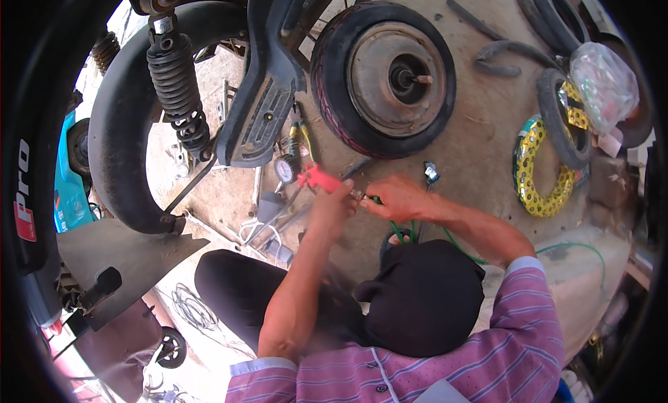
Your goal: The person repairs an electric scooter tire by first using an air nozzle to inflate the tire on a detached motor wheel, then checking for leaks and positioning the wheel back onto the scooter frame.
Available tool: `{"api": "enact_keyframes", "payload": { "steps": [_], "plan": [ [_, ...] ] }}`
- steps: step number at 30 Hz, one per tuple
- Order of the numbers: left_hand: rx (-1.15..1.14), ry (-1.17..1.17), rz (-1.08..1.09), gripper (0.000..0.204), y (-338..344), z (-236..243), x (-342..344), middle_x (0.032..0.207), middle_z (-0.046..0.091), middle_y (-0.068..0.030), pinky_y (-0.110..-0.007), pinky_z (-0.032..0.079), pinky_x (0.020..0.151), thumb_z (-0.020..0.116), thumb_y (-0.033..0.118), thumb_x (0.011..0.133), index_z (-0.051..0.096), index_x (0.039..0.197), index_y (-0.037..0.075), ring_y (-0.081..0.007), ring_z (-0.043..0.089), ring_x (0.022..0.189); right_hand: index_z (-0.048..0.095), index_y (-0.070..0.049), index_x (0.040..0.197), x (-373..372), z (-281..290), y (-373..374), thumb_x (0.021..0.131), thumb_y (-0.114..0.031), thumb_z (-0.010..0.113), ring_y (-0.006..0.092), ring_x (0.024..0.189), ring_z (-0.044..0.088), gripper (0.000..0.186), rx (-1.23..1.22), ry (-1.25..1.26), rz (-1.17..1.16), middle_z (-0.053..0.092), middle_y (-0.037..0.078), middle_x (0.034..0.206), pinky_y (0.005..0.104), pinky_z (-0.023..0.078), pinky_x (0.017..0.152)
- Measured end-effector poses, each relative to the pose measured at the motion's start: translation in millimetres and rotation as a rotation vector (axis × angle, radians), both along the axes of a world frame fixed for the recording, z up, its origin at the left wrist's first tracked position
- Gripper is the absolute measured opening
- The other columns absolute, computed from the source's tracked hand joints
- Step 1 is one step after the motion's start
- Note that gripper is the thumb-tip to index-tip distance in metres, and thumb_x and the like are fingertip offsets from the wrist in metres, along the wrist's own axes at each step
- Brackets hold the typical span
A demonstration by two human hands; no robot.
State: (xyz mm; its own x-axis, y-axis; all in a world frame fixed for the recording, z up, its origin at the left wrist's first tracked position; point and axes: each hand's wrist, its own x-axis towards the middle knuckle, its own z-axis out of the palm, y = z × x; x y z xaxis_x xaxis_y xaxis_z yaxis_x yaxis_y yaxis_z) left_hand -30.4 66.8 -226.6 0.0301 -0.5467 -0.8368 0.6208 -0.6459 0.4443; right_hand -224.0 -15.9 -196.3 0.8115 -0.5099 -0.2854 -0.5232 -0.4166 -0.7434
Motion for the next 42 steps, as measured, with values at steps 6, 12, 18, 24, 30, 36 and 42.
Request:
{"api": "enact_keyframes", "payload": {
  "steps": [6,12,18,24,30,36,42],
  "plan": [
    [-0.143,-0.048,0.137,0.016,6.2,-6.1,-1.3,0.079,0.068,-0.0071,-0.033,0.053,0.058,0.070,0.019,0.100,0.058,0.100,0.008,-0.0180,0.065,0.063,0.072,-0.005,0.088,5.8,-13.6,11.9,0.100,-0.041,0.065,0.0159,0.060,0.061,0.038,0.811,-0.147,-0.400,0.066,0.005,0.071,0.0324,0.047,0.055],
    [-0.216,-0.099,0.164,0.017,9.2,-14.8,-1.8,0.079,0.069,-0.0079,-0.032,0.055,0.062,0.071,0.018,0.099,0.059,0.100,0.006,-0.0198,0.067,0.065,0.070,-0.005,0.102,4.3,-43.8,15.8,0.100,-0.041,0.067,0.0064,0.055,0.053,0.037,1.348,-0.312,-0.457,0.063,0.001,0.075,0.0221,0.039,0.048],
    [-0.112,-0.222,0.064,0.024,23.9,-9.3,-21.0,0.087,0.069,-0.0065,-0.032,0.056,0.065,0.074,0.022,0.097,0.056,0.104,0.007,-0.0172,0.068,0.072,0.070,-0.002,0.100,-3.0,-13.2,-3.9,0.094,-0.042,0.072,0.0105,0.066,0.059,0.040,0.982,0.000,-0.253,0.069,0.003,0.081,0.0285,0.046,0.057],
    [-0.093,-0.328,-0.054,0.033,53.7,2.9,-6.5,0.096,0.070,-0.0053,-0.034,0.056,0.068,0.075,0.029,0.096,0.058,0.114,0.006,-0.0157,0.067,0.085,0.073,0.000,0.099,-0.3,-28.3,2.0,0.090,-0.036,0.075,0.0139,0.076,0.063,0.037,0.769,-0.045,-0.100,0.070,0.005,0.081,0.0345,0.050,0.070],
    [0.240,-0.247,-0.687,0.037,99.9,14.7,33.8,0.104,0.073,-0.0074,-0.036,0.059,0.077,0.067,0.031,0.098,0.067,0.121,0.002,-0.0198,0.071,0.095,0.073,-0.002,0.105,-12.8,-17.7,-6.7,0.091,-0.033,0.075,0.0153,0.075,0.063,0.035,0.575,-0.052,0.110,0.070,0.007,0.082,0.0350,0.050,0.071],
    [-0.040,-0.337,-0.260,0.045,208.8,-97.1,124.4,0.128,0.065,-0.0186,-0.051,0.056,0.095,0.056,0.033,0.103,0.052,0.133,-0.001,-0.0363,0.068,0.113,0.074,-0.003,0.105,-8.0,-17.8,-14.5,0.094,-0.034,0.073,0.0139,0.075,0.062,0.033,0.734,-0.032,0.169,0.070,0.005,0.082,0.0332,0.049,0.071],
    [0.239,-0.399,0.541,0.031,172.0,-71.3,146.4,0.110,0.069,-0.0159,-0.045,0.054,0.086,0.054,0.028,0.104,0.062,0.110,-0.001,-0.0289,0.065,0.098,0.072,-0.004,0.103,-9.8,-20.1,-9.9,0.097,-0.036,0.070,0.0105,0.074,0.061,0.032,0.748,0.001,0.138,0.069,0.002,0.079,0.0316,0.049,0.070]
  ]
}}
